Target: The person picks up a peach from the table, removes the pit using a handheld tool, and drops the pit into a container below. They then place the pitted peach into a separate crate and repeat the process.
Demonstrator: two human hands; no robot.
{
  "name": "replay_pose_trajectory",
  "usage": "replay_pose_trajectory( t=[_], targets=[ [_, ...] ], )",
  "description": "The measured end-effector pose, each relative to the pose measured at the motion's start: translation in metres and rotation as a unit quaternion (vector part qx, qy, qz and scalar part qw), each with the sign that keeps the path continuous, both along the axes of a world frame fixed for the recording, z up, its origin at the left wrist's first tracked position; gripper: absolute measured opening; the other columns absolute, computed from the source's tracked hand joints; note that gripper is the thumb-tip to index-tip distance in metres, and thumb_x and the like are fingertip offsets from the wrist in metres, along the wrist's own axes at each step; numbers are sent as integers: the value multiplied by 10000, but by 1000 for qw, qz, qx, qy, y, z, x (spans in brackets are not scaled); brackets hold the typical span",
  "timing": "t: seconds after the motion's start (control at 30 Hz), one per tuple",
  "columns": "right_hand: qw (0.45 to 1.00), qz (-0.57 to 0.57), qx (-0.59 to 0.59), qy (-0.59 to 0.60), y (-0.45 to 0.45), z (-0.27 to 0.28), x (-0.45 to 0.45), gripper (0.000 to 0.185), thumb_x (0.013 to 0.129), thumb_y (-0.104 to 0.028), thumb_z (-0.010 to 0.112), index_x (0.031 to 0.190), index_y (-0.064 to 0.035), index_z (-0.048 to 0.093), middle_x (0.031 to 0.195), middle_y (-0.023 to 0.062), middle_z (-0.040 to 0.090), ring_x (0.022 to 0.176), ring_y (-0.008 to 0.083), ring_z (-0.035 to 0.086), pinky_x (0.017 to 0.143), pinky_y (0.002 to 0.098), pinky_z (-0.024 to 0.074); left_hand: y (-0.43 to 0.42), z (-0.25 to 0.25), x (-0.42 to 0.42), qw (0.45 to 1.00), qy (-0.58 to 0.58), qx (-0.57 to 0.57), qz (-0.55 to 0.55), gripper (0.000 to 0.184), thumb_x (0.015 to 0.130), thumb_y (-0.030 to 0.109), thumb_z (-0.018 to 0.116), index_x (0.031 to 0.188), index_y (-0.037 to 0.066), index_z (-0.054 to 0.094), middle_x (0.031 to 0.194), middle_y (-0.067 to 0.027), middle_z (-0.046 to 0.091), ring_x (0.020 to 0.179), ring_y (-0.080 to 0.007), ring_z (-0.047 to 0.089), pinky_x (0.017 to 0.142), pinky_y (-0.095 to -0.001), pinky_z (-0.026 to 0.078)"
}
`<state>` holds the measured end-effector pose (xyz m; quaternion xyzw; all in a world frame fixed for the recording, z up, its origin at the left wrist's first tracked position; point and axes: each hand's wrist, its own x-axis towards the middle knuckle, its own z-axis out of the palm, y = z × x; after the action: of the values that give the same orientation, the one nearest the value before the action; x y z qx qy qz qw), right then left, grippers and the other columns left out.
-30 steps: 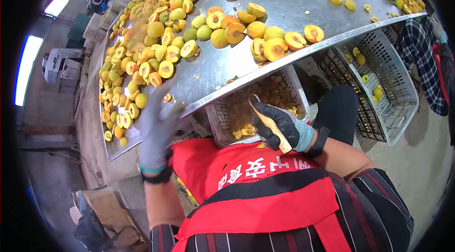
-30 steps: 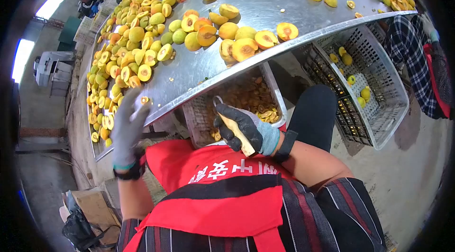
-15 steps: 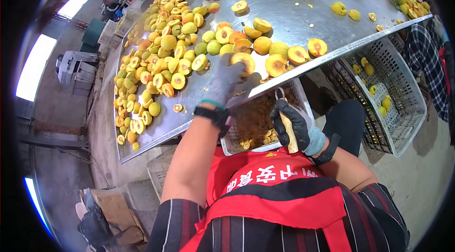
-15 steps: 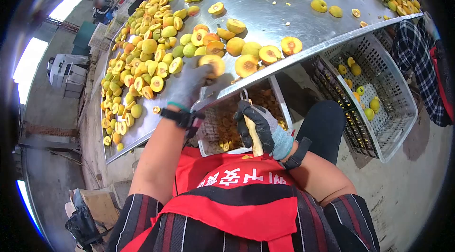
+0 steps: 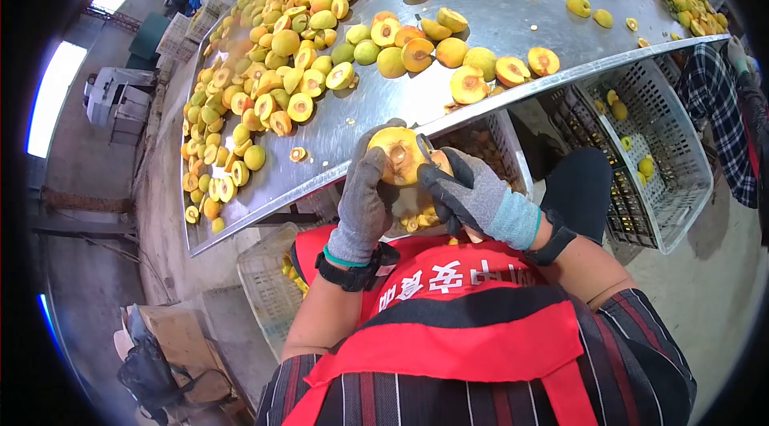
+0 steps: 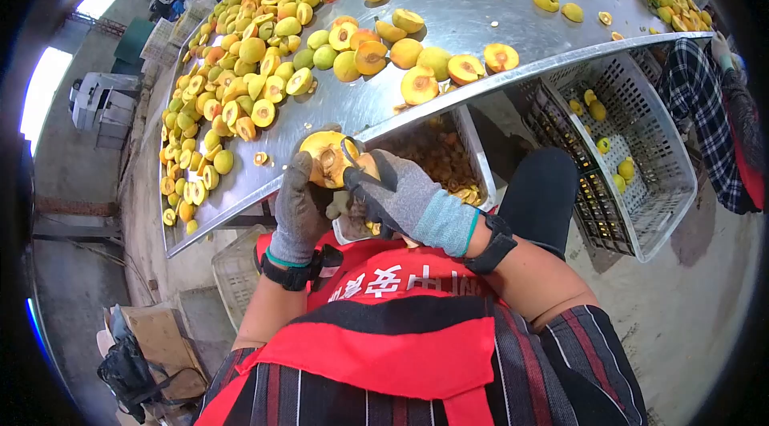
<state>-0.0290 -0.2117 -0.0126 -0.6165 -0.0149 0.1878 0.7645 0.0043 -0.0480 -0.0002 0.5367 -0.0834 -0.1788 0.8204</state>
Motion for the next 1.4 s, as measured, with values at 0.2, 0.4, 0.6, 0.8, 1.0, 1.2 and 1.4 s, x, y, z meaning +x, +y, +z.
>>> replay_pose_trajectory(
  t=[0.2, 0.4, 0.6, 0.8, 1.0, 1.2, 1.4],
  targets=[
    [961, -12, -237, -140, -1, 12, -5, 312, 869, -317, 535, 910, -10, 503, 821, 243, 576, 772, 413, 565, 647, 435, 458, -4, -3, -2, 982, -133, 129, 46, 538, 924, 376, 406, 1294, -8, 333, 1249, -146, 422, 1123, -207, 448, 956, -330, 377],
    [977, -29, -167, -132, 8, 4, -7, 277, 878, -277, 524, 916, -3, 500, 793, 211, 595, 765, 393, 584, 649, 415, 466, -6, -2, -4, 927, -275, 242, 78, 578, 915, 456, 400, 1257, -10, 380, 1242, -157, 438, 1125, -229, 446, 956, -347, 367],
    [996, 51, 44, 55, 10, 22, -11, 215, 882, -250, 515, 895, -36, 504, 681, 76, 566, 588, 143, 555, 541, 287, 460, -7, -11, -4, 920, -306, 221, 109, 574, 914, 488, 378, 1185, -14, 444, 1188, -164, 491, 1075, -237, 489, 923, -359, 392],
    [990, 40, -116, -69, 13, 23, -11, 231, 882, -275, 518, 890, -45, 501, 625, 69, 551, 523, 140, 556, 465, 274, 446, -5, -5, -6, 904, -307, 273, 123, 707, 863, 611, 364, 1192, -11, 429, 1153, -162, 514, 1025, -239, 533, 884, -353, 431],
    [980, 93, 140, 108, 12, 20, -9, 238, 888, -282, 503, 935, -49, 496, 601, 81, 534, 472, 161, 548, 426, 299, 446, -7, -9, -7, 867, -421, 233, 132, 498, 917, 406, 425, 1199, -4, 421, 1231, -186, 445, 1088, -256, 479, 955, -392, 358],
    [971, 70, -179, -141, 10, 21, -10, 267, 876, -289, 521, 965, -37, 516, 743, 153, 575, 693, 299, 592, 638, 369, 478, -5, -7, -11, 879, -393, 247, 104, 429, 925, 336, 435, 1197, 4, 428, 1199, -182, 467, 1086, -254, 479, 951, -373, 363],
    [985, 66, -128, -92, 14, 13, -6, 261, 868, -256, 504, 956, -10, 494, 742, 155, 558, 606, 251, 560, 524, 343, 456, -2, -4, -5, 906, -319, 270, 74, 361, 943, 270, 412, 1161, -12, 468, 1171, -142, 506, 1034, -200, 494, 892, -328, 398]
  ],
)
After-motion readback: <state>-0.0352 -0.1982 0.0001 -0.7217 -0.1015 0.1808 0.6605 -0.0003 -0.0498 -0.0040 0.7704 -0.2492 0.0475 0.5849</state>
